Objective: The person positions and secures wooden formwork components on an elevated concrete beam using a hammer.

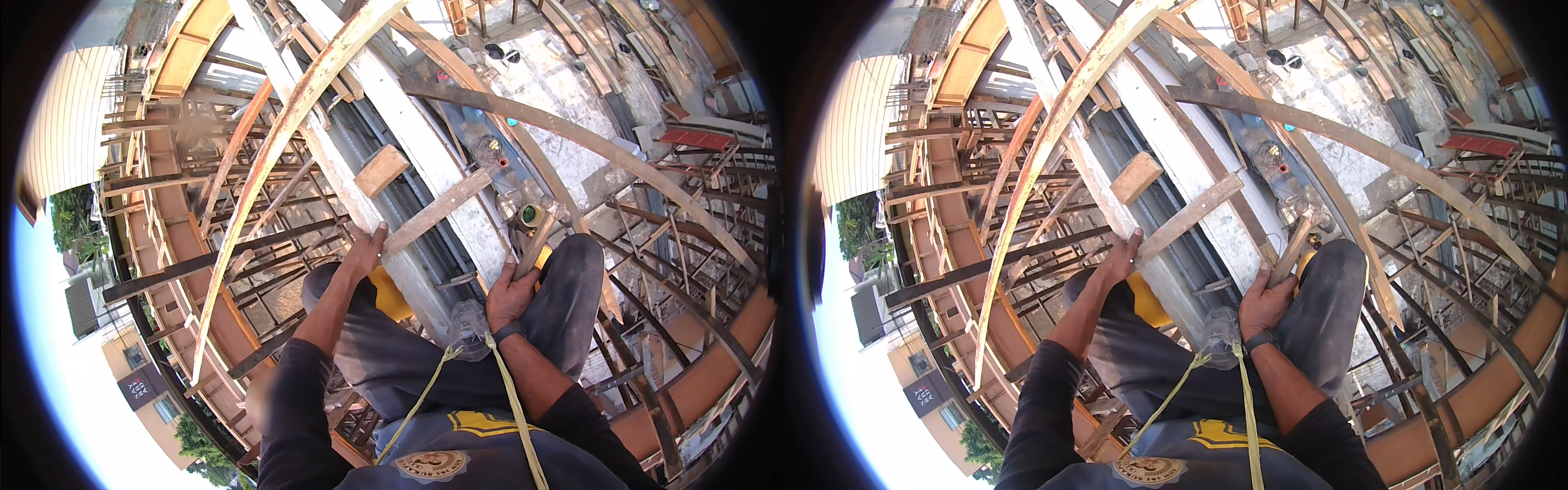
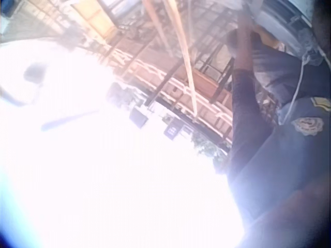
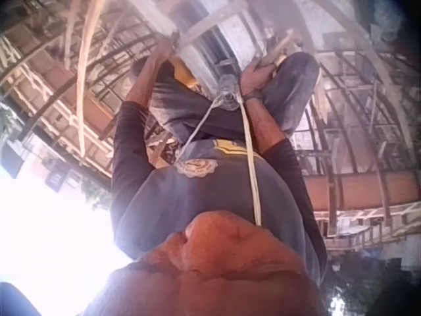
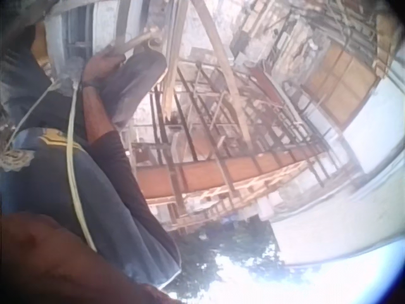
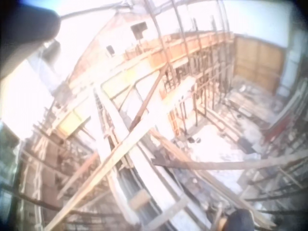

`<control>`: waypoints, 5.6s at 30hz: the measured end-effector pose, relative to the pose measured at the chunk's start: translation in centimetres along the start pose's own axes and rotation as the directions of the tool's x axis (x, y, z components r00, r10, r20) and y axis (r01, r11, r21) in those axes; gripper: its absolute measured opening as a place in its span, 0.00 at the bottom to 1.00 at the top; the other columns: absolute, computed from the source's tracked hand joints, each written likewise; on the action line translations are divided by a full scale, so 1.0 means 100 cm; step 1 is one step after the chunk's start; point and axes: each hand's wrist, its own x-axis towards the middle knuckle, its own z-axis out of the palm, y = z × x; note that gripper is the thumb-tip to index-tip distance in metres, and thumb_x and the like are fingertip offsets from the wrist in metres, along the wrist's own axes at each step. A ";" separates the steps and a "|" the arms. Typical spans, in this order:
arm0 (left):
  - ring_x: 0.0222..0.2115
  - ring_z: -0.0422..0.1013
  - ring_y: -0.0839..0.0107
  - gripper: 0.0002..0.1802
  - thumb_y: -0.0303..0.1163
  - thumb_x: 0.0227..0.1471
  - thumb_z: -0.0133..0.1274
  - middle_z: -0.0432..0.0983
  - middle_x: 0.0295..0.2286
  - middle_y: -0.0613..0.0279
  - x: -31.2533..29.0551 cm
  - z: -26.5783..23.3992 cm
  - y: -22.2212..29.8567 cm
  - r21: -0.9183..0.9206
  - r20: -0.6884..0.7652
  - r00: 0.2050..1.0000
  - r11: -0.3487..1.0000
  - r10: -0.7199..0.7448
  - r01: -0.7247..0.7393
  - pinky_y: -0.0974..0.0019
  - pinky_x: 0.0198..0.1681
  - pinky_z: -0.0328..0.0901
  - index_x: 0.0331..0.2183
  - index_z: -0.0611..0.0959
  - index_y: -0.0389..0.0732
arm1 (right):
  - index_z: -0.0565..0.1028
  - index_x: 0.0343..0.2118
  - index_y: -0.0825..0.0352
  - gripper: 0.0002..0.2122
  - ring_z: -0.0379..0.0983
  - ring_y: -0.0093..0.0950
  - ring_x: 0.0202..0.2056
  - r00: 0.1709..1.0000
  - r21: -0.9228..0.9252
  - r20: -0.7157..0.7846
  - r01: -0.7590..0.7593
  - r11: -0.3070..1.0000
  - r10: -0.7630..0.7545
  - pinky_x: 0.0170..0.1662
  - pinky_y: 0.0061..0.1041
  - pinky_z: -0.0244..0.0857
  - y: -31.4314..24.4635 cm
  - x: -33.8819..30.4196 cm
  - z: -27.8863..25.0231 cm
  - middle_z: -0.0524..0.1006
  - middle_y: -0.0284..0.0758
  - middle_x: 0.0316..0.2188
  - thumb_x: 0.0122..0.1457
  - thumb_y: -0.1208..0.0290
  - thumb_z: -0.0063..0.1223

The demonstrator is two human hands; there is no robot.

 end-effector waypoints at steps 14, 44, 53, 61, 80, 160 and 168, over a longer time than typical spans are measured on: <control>0.66 0.46 0.36 0.63 0.76 0.55 0.29 0.54 0.61 0.27 -0.001 -0.008 0.017 0.320 0.059 0.974 0.928 -0.219 0.189 0.44 0.68 0.34 0.61 0.51 0.18 | 0.66 0.45 0.75 0.23 0.74 0.55 0.38 1.000 0.042 -0.014 -0.021 0.999 0.021 0.39 0.46 0.66 0.001 -0.002 0.003 0.75 0.58 0.36 0.65 0.54 0.51; 0.58 0.63 0.55 0.56 0.43 0.52 0.65 0.62 0.57 0.34 0.104 -0.048 0.029 -0.423 -0.586 0.810 0.861 -0.021 -0.284 0.61 0.62 0.57 0.60 0.48 0.17 | 0.65 0.48 0.75 0.24 0.73 0.55 0.39 0.999 -0.002 -0.007 -0.052 0.999 0.052 0.44 0.45 0.65 0.007 -0.004 0.009 0.74 0.57 0.36 0.65 0.55 0.51; 0.55 0.67 0.55 0.46 0.42 0.55 0.63 0.68 0.54 0.36 0.103 -0.045 0.026 -0.314 -0.755 0.652 0.834 0.071 -0.454 0.61 0.59 0.59 0.59 0.57 0.20 | 0.65 0.47 0.77 0.23 0.74 0.51 0.42 1.000 0.035 0.021 -0.002 0.999 0.001 0.46 0.41 0.66 0.004 -0.001 0.014 0.74 0.57 0.40 0.66 0.56 0.51; 0.57 0.65 0.48 0.57 0.48 0.51 0.65 0.65 0.55 0.29 0.113 -0.042 0.019 -0.279 -0.742 0.669 0.885 0.048 -0.373 0.61 0.61 0.57 0.60 0.52 0.16 | 0.66 0.46 0.77 0.23 0.74 0.51 0.42 1.000 0.118 -0.010 0.024 0.993 -0.023 0.47 0.43 0.65 0.006 0.000 0.012 0.74 0.57 0.40 0.66 0.56 0.51; 0.54 0.68 0.45 0.55 0.50 0.50 0.64 0.71 0.51 0.31 0.114 -0.038 0.016 -0.368 -0.706 0.707 0.834 0.037 -0.411 0.57 0.58 0.61 0.62 0.54 0.23 | 0.61 0.58 0.81 0.28 0.68 0.47 0.55 0.998 0.254 0.065 -0.006 0.967 -0.011 0.58 0.37 0.60 0.014 -0.003 0.013 0.68 0.59 0.55 0.69 0.58 0.48; 0.40 0.75 0.52 0.26 0.44 0.64 0.42 0.82 0.31 0.47 0.188 -0.064 0.195 0.530 0.440 0.271 -0.004 0.856 -0.848 0.50 0.53 0.64 0.27 0.85 0.34 | 0.71 0.45 0.77 0.19 0.72 0.47 0.46 0.836 -0.154 0.529 0.263 0.952 -0.146 0.52 0.40 0.66 -0.175 0.075 0.025 0.73 0.51 0.45 0.61 0.64 0.57; 0.34 0.75 0.55 0.22 0.39 0.62 0.46 0.81 0.27 0.51 0.187 -0.058 0.194 0.539 0.419 0.174 -0.089 0.891 -0.838 0.53 0.49 0.64 0.24 0.85 0.36 | 0.68 0.49 0.77 0.24 0.76 0.37 0.25 0.795 -0.006 0.493 0.410 0.912 -0.354 0.32 0.38 0.74 -0.161 0.054 -0.011 0.76 0.39 0.27 0.68 0.54 0.47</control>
